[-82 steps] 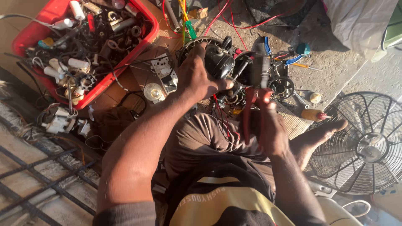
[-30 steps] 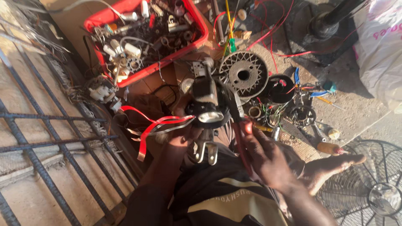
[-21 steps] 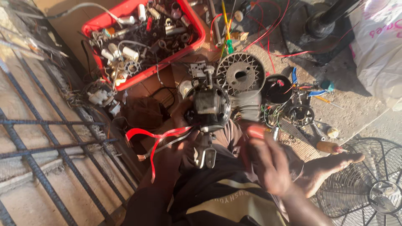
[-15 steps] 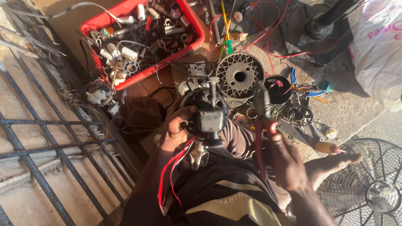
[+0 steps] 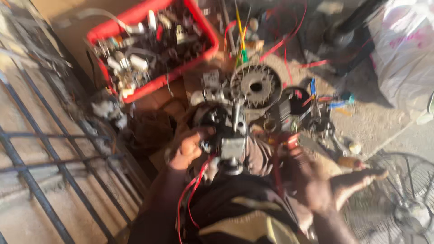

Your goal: The person sits on the floor and repairs a small electrical motor. They use pliers to adjust components and wires, repeatedly testing the motor by connecting it to a power source to check for rotation.

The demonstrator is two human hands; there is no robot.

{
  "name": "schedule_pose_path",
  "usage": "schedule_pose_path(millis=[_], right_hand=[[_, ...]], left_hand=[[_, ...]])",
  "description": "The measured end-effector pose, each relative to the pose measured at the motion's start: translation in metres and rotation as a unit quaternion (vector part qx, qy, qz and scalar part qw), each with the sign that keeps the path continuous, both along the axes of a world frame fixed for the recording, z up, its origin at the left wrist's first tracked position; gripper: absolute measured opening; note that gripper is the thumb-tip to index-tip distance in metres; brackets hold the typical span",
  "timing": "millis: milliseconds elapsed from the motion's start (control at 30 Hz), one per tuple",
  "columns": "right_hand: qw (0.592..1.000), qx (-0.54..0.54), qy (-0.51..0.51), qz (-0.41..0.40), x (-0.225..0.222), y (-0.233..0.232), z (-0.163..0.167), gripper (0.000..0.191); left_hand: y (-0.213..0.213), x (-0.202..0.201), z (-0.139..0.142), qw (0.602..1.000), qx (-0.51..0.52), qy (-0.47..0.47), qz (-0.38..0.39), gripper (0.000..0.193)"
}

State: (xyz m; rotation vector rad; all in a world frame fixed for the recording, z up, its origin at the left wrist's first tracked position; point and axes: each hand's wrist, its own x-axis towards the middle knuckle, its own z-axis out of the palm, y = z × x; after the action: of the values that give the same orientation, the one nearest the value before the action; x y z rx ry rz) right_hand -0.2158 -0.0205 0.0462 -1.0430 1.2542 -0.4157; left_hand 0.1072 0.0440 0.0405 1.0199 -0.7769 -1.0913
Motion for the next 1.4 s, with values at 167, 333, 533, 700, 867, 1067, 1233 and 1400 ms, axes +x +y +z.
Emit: schedule_pose_path(millis=[167, 333, 533, 700, 867, 1067, 1233, 1400], right_hand=[[0.916, -0.164, -0.356, -0.082, -0.026, 0.016, -0.003, 0.062], [0.952, -0.049, -0.276, -0.126, -0.041, 0.024, -0.037, 0.066], [0.948, -0.018, -0.297, -0.111, -0.049, 0.022, -0.058, 0.062], [0.976, -0.033, -0.216, -0.021, -0.039, 0.019, -0.031, 0.068], [0.975, -0.13, -0.091, 0.156, -0.032, 0.007, 0.006, 0.067], [0.955, -0.105, 0.112, 0.255, -0.009, -0.012, 0.05, 0.062], [0.912, -0.09, -0.401, 0.007, 0.01, 0.007, 0.07, 0.057], [0.966, -0.206, 0.024, 0.152, 0.024, -0.002, 0.027, 0.066]], left_hand=[[0.02, -0.007, -0.048, 0.982, 0.016, 0.178, 0.055, 0.06], [0.033, -0.015, -0.071, 0.988, 0.033, 0.148, 0.036, 0.062], [0.027, -0.016, -0.063, 0.991, 0.035, 0.126, 0.036, 0.065], [0.01, -0.015, -0.055, 0.993, 0.03, 0.113, 0.035, 0.067], [0.004, -0.016, -0.049, 0.993, 0.035, 0.107, 0.038, 0.069], [0.006, -0.02, -0.046, 0.993, 0.034, 0.099, 0.053, 0.072], [-0.001, -0.015, -0.049, 0.993, 0.028, 0.095, 0.068, 0.074], [-0.002, -0.015, -0.058, 0.991, 0.018, 0.103, 0.083, 0.076]])
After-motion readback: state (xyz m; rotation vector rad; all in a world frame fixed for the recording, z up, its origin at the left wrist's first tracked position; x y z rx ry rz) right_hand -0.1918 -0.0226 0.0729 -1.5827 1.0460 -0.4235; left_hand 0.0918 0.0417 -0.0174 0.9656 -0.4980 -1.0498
